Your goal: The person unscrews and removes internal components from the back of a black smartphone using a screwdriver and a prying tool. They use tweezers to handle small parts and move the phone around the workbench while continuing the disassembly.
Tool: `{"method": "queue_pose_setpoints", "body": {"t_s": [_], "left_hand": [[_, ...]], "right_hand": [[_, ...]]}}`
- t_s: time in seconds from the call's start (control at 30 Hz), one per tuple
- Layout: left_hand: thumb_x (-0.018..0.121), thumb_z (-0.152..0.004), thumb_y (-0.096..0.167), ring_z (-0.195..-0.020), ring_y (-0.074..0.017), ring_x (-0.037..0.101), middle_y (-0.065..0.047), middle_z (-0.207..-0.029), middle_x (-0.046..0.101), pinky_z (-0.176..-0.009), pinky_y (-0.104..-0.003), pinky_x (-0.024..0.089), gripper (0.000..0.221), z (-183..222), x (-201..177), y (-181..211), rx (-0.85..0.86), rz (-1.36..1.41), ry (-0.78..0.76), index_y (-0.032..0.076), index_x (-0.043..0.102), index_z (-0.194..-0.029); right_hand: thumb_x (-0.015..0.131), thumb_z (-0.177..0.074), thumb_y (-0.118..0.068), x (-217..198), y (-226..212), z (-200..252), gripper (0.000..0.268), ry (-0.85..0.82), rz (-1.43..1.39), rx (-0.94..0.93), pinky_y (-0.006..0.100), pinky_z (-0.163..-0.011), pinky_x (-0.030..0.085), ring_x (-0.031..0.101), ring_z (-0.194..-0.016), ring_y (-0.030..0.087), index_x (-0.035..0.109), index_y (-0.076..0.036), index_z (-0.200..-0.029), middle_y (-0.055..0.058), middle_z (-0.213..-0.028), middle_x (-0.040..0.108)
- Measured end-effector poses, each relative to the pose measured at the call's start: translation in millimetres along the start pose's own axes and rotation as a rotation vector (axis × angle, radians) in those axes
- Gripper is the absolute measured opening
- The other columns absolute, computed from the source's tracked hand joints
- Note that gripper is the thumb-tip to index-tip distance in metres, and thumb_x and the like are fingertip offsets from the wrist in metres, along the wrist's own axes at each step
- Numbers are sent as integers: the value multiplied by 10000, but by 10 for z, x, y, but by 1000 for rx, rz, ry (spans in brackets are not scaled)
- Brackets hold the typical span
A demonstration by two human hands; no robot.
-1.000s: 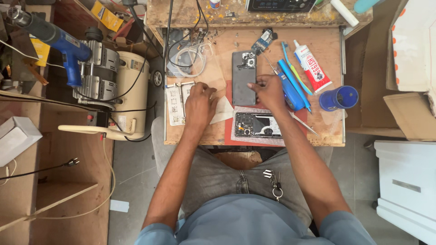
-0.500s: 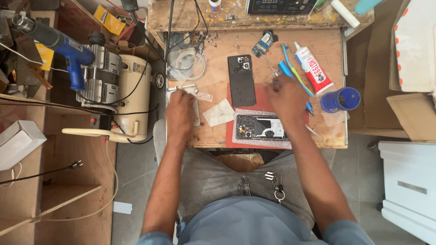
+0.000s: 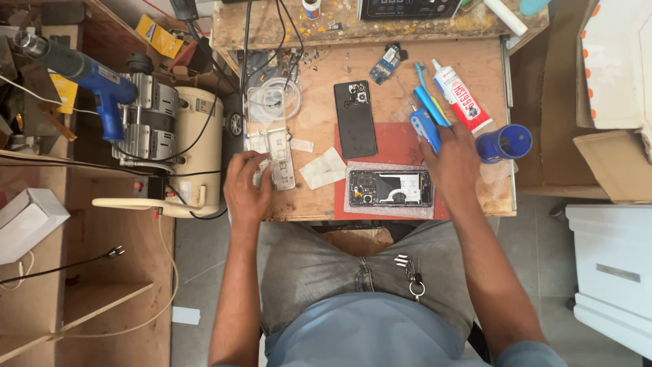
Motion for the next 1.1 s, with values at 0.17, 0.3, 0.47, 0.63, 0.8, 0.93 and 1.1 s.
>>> {"method": "queue_pose_setpoints", "body": {"t_s": [0.17,0.3,0.47,0.63,0.8,0.93,1.1], "left_hand": [[701,-977,75,-1005,-169,724,-66,-1106,762,-817,-299,583,241,185,350,308,-282,581,-125,86,739,-1215],[587,-1061,185,-1172,-177,685,-92,-1269,725,-1027,-317,549,431,312,719,1065,-197,1013,-382,15,555,-1456],[524,-1099,206,-844,-156,672,-122,-982,741,-754,-276,550,353,726,1165,1583,-523,1375,-673,-55,619,-1316],[462,-1135,208,-671,-172,661,-90,-712,644,-647,-288,557,330,1056,1221,1315,-683,1501,-583,-63,638,-1073],[454,-1111,230,-550,-160,606,-73,-636,596,-540,-287,523,328,1225,1061,1023,-804,1518,-590,-42,624,-1037],[454,-1102,220,-551,-141,598,-73,-669,608,-527,-283,522,320,1383,972,938,-841,1453,-659,-46,629,-1063],[460,-1094,199,-567,-105,591,-51,-743,626,-523,-257,509,301,1402,882,769,-730,1215,-674,-25,650,-1160]], "right_hand": [[663,-999,-349,-5,226,437,455,-247,-878,353,400,-802,504,684,-846,225,688,-34,-1326,151,-1035,700],[664,-924,-332,15,-239,1111,591,-548,-1603,384,445,-818,586,719,-888,315,495,22,-1367,209,-1017,697],[625,-816,-165,172,-654,1803,733,-582,-1644,670,416,-859,625,715,-1002,171,365,-123,-1500,-5,-1184,672],[629,-1004,-178,126,-427,1927,331,-684,-1259,381,343,-841,604,733,-926,171,635,29,-1262,96,-1084,750],[742,-916,-220,-507,243,1355,268,-178,-453,332,314,-713,567,741,-793,178,741,-72,-1141,79,-1006,766],[772,-856,-185,-659,346,1030,313,-32,-13,73,403,-800,544,688,-961,305,756,-87,-1153,99,-1097,733],[779,-887,-178,-419,464,959,188,-44,85,54,428,-836,541,663,-1037,300,777,-103,-1059,77,-1046,701]]}}
Point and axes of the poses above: each hand's wrist, its own z-axis away from the middle knuckle, its own x-axis out of the palm, y = z × x, the point moved 6 cm from there along -z, towards the middle knuckle
